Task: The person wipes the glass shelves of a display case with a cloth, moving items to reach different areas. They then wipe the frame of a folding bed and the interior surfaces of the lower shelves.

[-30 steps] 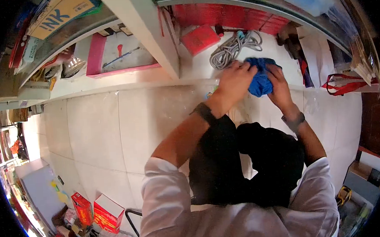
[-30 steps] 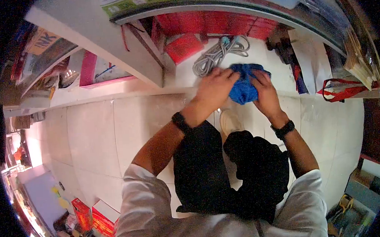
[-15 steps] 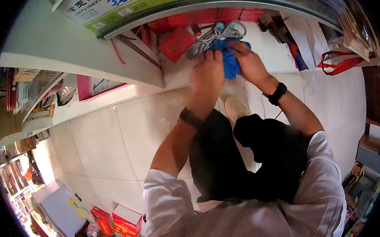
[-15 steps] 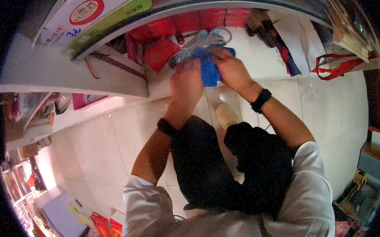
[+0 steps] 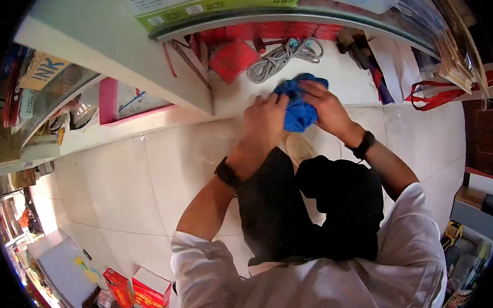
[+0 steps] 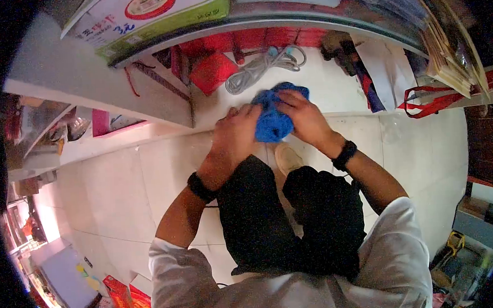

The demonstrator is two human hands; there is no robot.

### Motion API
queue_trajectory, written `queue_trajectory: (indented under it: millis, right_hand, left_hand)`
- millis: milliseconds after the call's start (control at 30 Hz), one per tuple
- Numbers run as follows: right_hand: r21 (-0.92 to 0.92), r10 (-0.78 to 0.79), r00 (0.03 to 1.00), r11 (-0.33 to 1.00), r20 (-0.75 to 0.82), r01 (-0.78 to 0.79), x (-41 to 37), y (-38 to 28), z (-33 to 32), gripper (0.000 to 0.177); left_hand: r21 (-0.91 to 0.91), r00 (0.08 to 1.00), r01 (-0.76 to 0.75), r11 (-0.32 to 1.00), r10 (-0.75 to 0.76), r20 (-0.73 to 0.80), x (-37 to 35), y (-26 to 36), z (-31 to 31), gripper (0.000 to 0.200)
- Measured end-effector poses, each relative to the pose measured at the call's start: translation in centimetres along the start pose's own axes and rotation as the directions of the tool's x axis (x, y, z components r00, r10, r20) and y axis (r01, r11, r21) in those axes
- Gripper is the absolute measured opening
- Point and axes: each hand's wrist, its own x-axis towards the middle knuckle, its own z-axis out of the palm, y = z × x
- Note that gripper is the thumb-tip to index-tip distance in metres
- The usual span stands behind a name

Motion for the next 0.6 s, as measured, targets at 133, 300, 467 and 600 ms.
queue_trajectory:
  millis: [133, 300, 467, 600]
  right_hand:
    - [0.020, -0.015, 1.000, 1.000, -0.019, 0.015, 3.1, 0.5, 1.0, 0.052]
    - [0.035, 0.095, 0.993, 0.995, -0.075, -0.093, 1.4, 1.1, 0.9, 0.055]
    - [-0.002, 0.174, 0.983, 0.985, -0.067, -0.174, -1.9, 1.6, -0.6, 0.050]
    - [-0.025, 0.135, 0.991, 0.991, 0.019, -0.134, -2.5, 0.5, -1.8, 0.046]
  left_hand:
    - [-0.017, 0.993, 0.030, 0.999, -0.031, -0.117, 0.9, -1.4, 0.3, 0.034]
    - [0.172, 0.993, 0.053, 0.984, -0.034, -0.114, 3.9, 1.0, 1.9, 0.027]
    - [0.055, 0.983, -0.050, 0.997, 0.059, -0.175, 4.2, 2.2, 4.2, 0.032]
    - [-0.078, 0.996, -0.053, 0.996, 0.047, -0.077, 1.5, 2.6, 2.6, 0.037]
